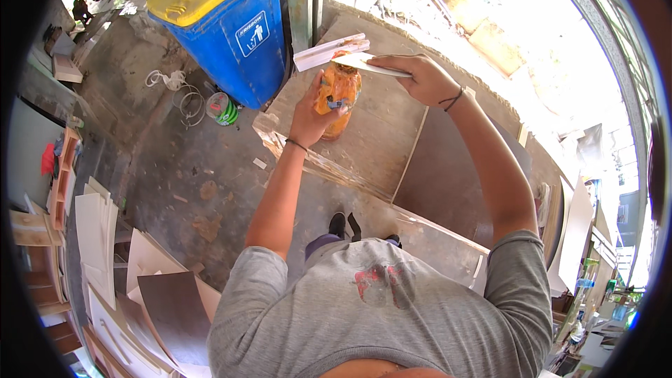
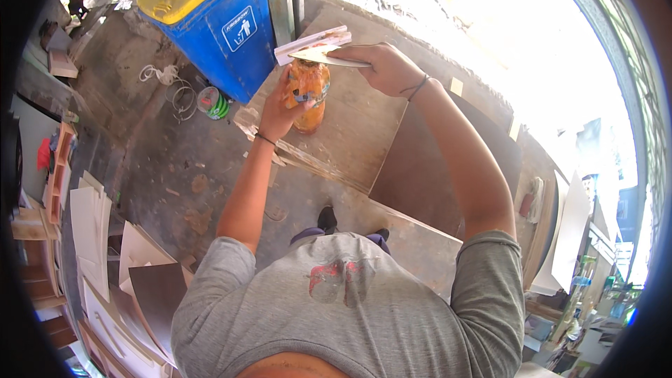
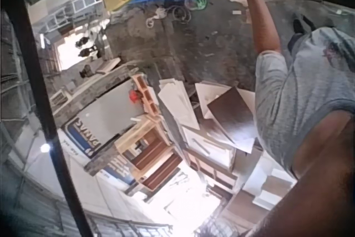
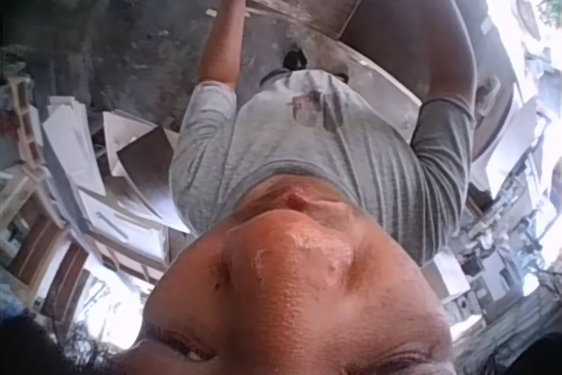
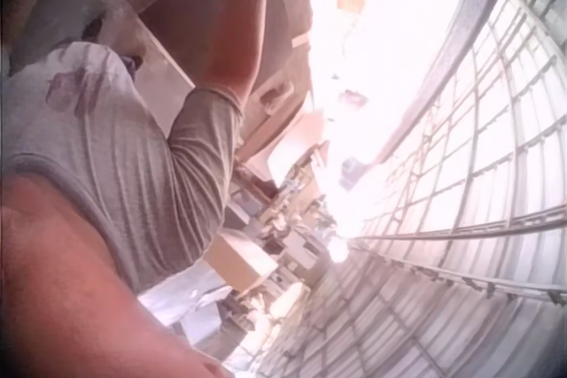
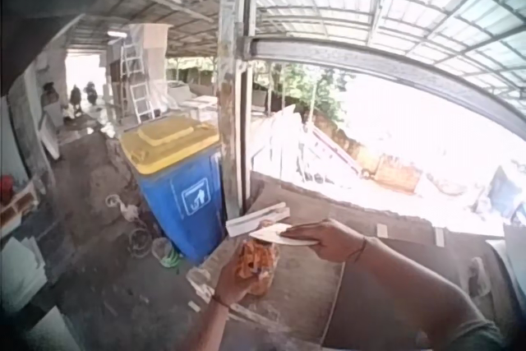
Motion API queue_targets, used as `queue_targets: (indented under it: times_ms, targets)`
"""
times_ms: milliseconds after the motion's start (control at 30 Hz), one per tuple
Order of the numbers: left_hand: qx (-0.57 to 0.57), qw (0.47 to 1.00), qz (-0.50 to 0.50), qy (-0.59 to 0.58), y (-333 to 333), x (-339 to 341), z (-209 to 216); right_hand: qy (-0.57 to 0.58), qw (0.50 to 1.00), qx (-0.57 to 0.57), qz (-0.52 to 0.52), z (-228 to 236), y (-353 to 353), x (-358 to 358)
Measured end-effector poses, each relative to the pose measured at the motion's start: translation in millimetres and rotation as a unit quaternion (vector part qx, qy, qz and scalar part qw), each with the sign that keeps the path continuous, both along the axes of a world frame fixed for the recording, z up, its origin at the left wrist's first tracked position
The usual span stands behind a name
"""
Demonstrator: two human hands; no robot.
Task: The person applies a brown adhesive from a plastic bottle onto a grey wood panel and spreads it evenly using a plastic spreader, repeating the process for a second panel.
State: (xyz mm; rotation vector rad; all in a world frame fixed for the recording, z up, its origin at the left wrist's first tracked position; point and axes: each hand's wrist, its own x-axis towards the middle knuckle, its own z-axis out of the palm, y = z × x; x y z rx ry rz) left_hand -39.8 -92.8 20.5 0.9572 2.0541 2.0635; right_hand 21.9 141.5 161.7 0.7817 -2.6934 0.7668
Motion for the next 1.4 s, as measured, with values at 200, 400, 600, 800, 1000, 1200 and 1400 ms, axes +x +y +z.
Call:
queue_targets:
  times_ms: [200, 400, 600, 800, 1000, 1200, 1400]
  targets:
    - [-0.037, 0.998, 0.019, 0.036, 0, 1, -1, -0.013, 0.997, 0.055, -0.057, -4, 5, 10]
    - [-0.009, 1.000, -0.014, -0.022, -1, 7, 2, 0.030, 0.982, 0.152, -0.107, -5, 9, 30]
    - [0.024, 0.999, 0.016, 0.034, -13, -14, -21, -0.119, 0.937, 0.281, -0.171, 2, 31, 73]
    - [-0.061, 0.988, 0.057, 0.132, -3, -8, -57, -0.069, 0.910, -0.126, -0.389, 34, 77, 183]
    - [-0.096, 0.960, 0.262, 0.013, 17, 79, -53, 0.102, 0.799, -0.337, -0.487, -3, 53, 298]
    - [-0.169, 0.978, -0.079, -0.092, 61, 189, -73, 0.118, 0.633, -0.523, -0.558, -37, 8, 416]
    - [-0.185, 0.850, -0.292, -0.398, 165, 136, -53, 0.198, 0.526, -0.561, -0.607, -85, -7, 480]
